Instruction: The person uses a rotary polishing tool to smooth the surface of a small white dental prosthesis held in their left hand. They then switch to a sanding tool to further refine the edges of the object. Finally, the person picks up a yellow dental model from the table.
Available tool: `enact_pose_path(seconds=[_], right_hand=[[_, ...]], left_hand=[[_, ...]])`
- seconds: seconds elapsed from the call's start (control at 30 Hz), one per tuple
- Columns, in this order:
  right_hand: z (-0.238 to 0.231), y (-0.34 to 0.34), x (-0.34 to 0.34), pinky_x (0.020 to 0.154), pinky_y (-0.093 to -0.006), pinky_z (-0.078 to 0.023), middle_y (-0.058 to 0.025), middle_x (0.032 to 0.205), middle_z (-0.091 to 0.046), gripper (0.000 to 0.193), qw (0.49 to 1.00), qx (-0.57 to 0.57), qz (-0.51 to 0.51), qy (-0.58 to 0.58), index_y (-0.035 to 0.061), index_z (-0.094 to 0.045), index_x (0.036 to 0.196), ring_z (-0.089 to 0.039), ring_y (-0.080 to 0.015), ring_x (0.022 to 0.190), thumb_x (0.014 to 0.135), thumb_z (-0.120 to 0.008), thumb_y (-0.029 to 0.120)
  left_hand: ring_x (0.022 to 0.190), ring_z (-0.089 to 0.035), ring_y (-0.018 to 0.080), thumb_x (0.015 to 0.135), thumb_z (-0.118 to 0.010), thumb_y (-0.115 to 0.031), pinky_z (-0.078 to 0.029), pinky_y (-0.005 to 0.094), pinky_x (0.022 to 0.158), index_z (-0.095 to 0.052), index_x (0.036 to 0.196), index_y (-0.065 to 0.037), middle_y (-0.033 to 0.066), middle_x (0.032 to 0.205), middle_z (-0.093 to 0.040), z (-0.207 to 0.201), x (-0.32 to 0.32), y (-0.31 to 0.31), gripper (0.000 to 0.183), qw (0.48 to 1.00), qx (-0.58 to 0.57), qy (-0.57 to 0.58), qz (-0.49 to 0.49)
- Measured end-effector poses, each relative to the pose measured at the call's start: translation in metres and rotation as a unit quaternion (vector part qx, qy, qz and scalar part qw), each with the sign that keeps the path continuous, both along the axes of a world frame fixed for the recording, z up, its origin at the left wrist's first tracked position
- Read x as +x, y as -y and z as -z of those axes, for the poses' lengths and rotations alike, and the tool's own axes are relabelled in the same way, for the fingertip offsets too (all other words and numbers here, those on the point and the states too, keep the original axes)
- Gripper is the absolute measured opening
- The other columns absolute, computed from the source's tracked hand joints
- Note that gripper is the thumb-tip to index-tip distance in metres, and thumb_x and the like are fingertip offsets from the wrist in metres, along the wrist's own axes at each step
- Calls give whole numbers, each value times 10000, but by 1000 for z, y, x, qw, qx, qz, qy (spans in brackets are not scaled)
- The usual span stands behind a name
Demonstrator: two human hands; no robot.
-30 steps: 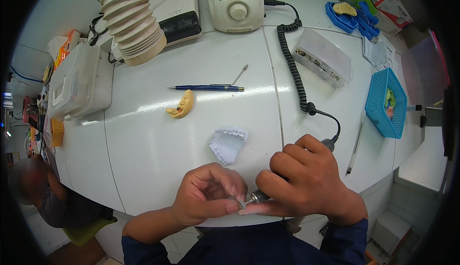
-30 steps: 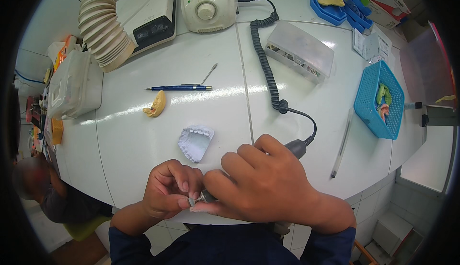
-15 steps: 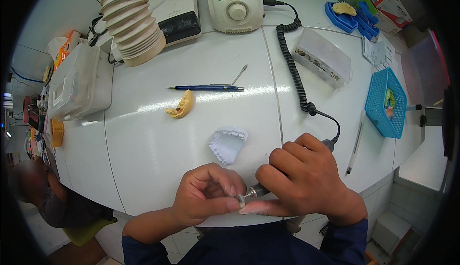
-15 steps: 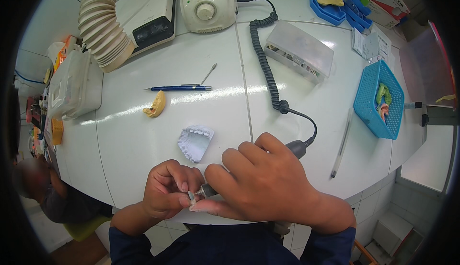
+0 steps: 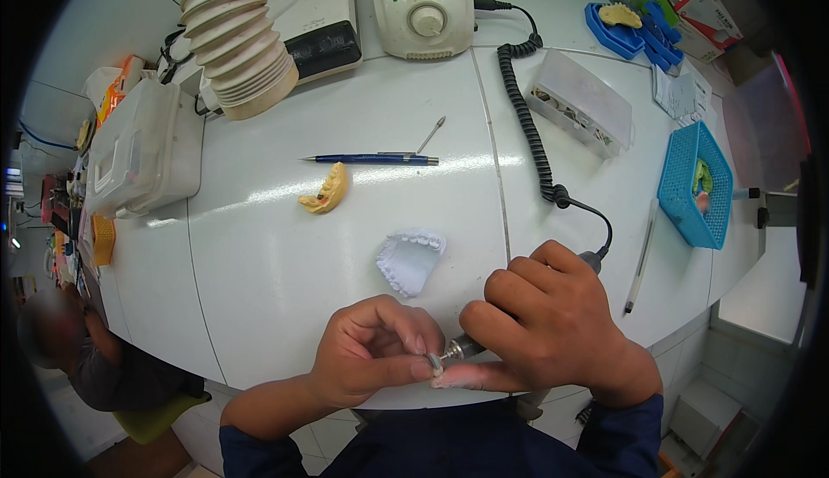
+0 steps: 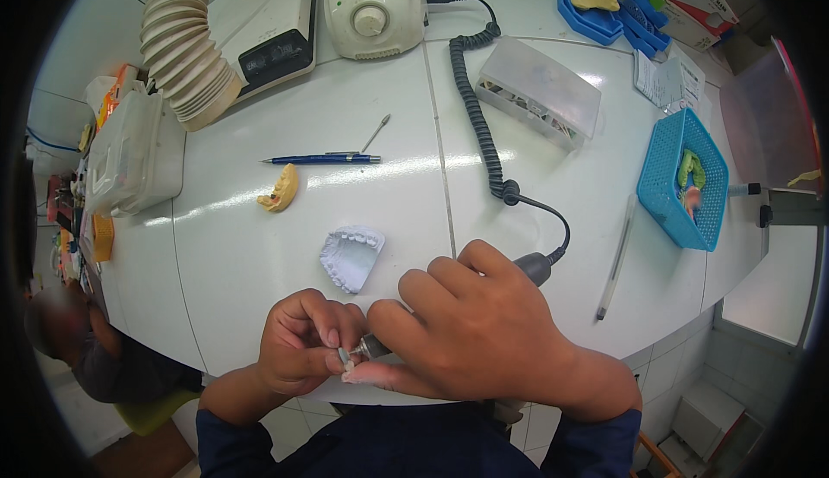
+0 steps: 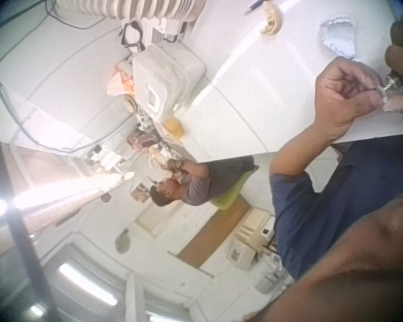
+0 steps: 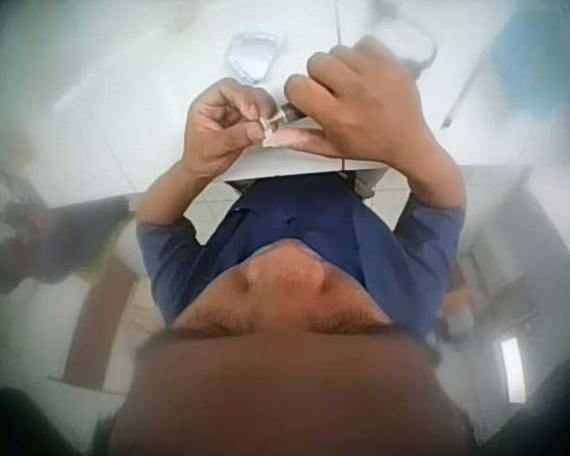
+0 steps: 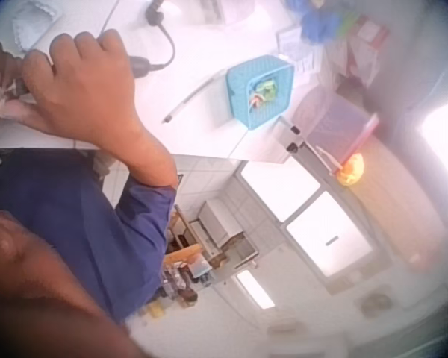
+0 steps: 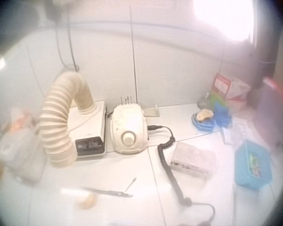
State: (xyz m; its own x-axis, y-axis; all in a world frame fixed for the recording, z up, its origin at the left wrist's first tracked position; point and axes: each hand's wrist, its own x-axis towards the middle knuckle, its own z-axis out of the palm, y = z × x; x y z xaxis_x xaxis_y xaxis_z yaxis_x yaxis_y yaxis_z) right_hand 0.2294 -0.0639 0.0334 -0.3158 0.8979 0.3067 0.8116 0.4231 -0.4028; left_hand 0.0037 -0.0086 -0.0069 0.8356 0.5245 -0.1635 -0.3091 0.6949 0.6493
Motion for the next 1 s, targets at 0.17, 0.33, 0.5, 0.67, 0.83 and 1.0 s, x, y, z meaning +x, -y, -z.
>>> enact_pose_path(seconds=[0.17,0.33,0.5,0.67,0.83,1.0], right_hand=[[0,1,1,548,-306,-284,6,632,-344,467,1000,6,-2,1,157,-527,694,-402,-150,543,878,-602,580],[0,0,0,550,-308,-283,5,632,-347,470,1000,2,4,-1,157,-528,695,-402,-150,544,876,-605,583],[1,0,0,547,-309,-280,5,630,-347,474,1000,2,5,1,156,-527,692,-401,-150,544,872,-610,587],[1,1,1,545,-308,-280,5,628,-345,473,1000,4,2,-5,156,-527,690,-400,-149,541,869,-616,584],[1,1,1,546,-307,-284,5,628,-345,471,1000,3,9,-4,156,-527,690,-398,-148,539,867,-620,583],[2,1,1,545,-309,-282,6,628,-346,474,1000,2,5,-7,154,-526,689,-397,-150,538,863,-624,584]], left_hand=[[939,-604,147,866,-688,94,-483,307,867,-564,971,-50,132,1007,-633,0,1,0,217,1000,8,4,0],[940,-603,146,866,-692,90,-482,307,869,-566,970,-52,131,1004,-633,1,0,1,216,1000,-2,-2,-1],[939,-603,146,866,-696,85,-481,307,872,-565,971,-53,132,1005,-631,1,1,0,217,1000,-6,-1,0],[939,-601,143,868,-696,82,-481,303,870,-562,975,-52,132,1009,-630,1,1,1,218,1000,5,4,-2],[942,-600,142,866,-695,86,-480,301,874,-561,975,-50,132,1008,-630,1,0,1,220,1000,-6,4,-3],[942,-600,141,865,-692,92,-480,299,872,-562,972,-51,132,1008,-631,1,1,1,222,1000,-4,7,-5]])
